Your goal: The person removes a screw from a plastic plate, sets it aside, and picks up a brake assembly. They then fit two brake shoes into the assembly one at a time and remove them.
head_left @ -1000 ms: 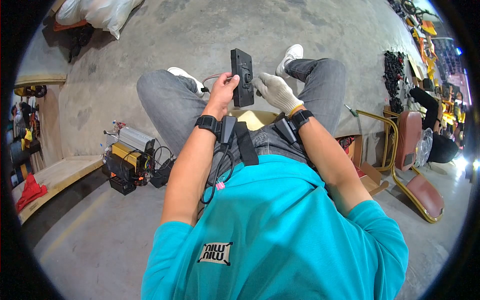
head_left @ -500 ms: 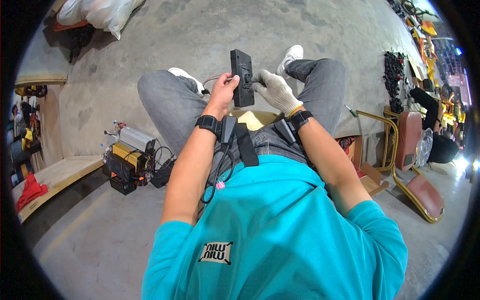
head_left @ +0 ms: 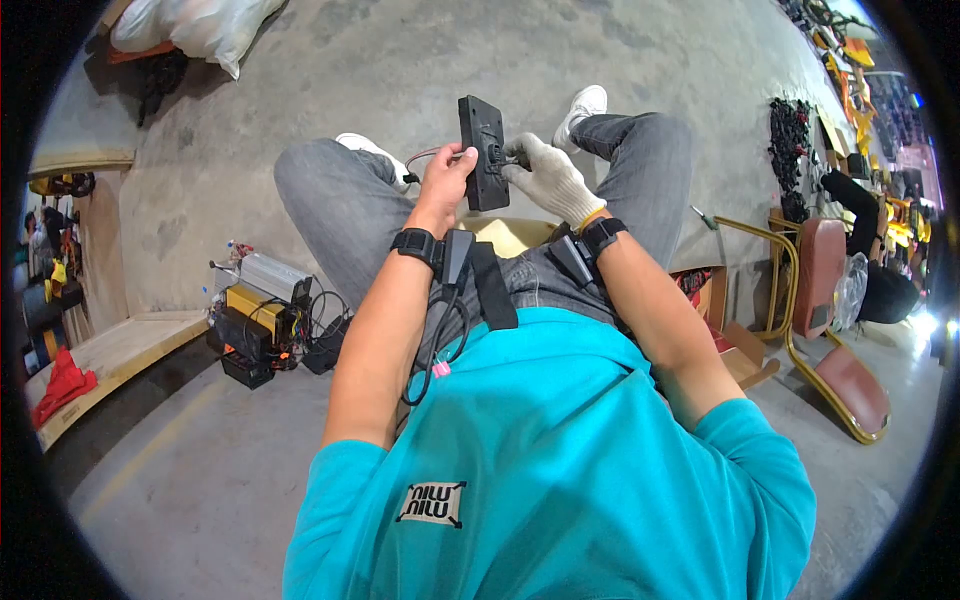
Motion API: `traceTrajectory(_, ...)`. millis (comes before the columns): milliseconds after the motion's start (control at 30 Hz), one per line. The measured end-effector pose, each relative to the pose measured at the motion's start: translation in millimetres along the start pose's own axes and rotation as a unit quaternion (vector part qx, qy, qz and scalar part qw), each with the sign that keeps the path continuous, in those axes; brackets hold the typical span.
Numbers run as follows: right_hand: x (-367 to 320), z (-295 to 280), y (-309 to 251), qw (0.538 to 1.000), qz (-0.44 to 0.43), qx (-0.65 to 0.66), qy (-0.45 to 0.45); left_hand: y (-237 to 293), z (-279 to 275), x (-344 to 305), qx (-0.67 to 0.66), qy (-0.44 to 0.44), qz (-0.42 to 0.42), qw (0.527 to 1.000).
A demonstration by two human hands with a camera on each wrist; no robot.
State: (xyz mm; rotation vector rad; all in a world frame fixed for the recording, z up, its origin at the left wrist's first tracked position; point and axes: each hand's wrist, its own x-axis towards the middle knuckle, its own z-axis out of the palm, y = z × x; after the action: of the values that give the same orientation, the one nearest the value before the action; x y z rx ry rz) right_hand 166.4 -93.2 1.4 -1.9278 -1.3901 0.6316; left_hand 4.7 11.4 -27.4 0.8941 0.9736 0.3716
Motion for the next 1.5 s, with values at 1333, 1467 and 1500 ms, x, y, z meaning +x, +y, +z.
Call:
traceTrajectory(1333,1,0,2,1.0,0.011,-0.018,-0.018,10,7,-8,-0.008,0.015,-0.003,1.0)
traceTrajectory(1467,1,-2,-1,1.0,0.007,-0.012,-0.022,6,4,-6,0.03,0.007,-0.006,0.999)
traceTrajectory(1500,1,-2,0,1.0,0.005,-0.012,-0.021,5,4,-4,0.03,0.008,-0.004,1.0)
